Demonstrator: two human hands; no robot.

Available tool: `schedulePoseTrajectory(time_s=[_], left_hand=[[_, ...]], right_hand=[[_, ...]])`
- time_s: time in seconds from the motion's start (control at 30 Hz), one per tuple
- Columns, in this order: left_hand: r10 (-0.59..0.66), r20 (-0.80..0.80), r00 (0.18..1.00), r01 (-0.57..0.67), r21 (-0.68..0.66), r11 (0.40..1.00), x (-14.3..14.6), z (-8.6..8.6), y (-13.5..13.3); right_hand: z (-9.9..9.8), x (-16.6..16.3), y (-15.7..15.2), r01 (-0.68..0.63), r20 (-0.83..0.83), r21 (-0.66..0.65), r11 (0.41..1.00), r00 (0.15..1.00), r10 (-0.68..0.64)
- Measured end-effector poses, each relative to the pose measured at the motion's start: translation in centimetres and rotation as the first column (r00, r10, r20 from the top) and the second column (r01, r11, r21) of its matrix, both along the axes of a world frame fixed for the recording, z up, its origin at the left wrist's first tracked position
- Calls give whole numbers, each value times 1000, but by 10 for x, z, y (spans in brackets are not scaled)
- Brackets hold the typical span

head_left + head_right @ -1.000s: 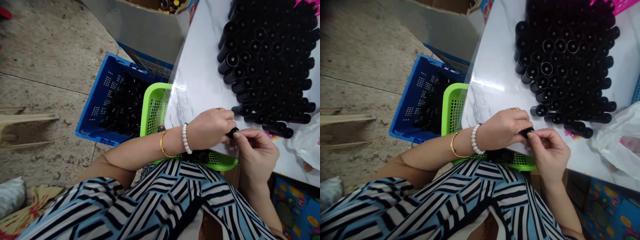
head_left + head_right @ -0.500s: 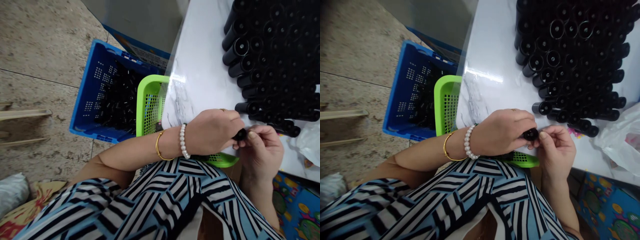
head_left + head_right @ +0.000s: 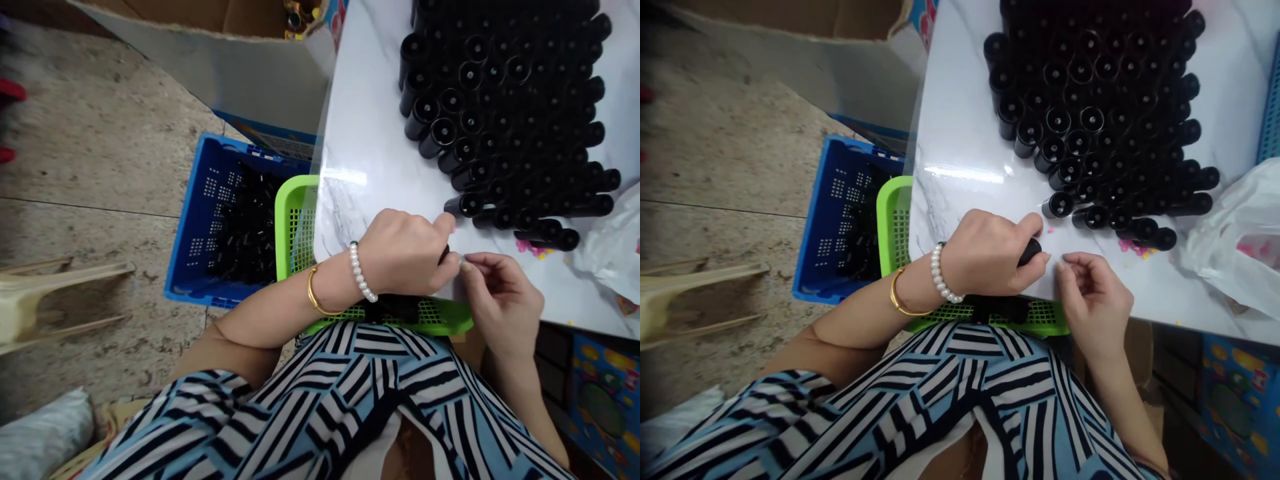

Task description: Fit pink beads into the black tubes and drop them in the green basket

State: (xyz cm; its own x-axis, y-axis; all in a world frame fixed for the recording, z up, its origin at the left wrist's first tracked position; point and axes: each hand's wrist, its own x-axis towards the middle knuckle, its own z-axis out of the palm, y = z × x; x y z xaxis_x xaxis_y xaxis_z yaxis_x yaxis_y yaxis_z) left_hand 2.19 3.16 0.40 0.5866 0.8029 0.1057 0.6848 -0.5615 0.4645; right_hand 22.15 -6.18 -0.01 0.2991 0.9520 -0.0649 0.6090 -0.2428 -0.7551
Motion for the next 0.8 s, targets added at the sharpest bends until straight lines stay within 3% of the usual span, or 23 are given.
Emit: schedulePoseTrajectory(time_s=[0.13,0.3,0.5,0.63,0.8], left_hand=[[71,221,973,-40,-140,989,-14,1,6],[-25,461,887,120,-179,976,-25,-3,11],[-79,440,895,127,-79,989,-25,-9,14],[-123,419,900,174,-85,981,-25,-12,16],[-80,421,904,149,-132,980,-24,-12,14]], right_hand=[[-4,-1,4,-94,162,83,992,984,80],[-8,-4,21,-240,463,273,931,881,92],[-19,-14,43,-264,605,210,941,792,87],[-22,-15,53,-272,621,199,941,778,94],[-23,-11,38,-312,672,182,932,732,113]])
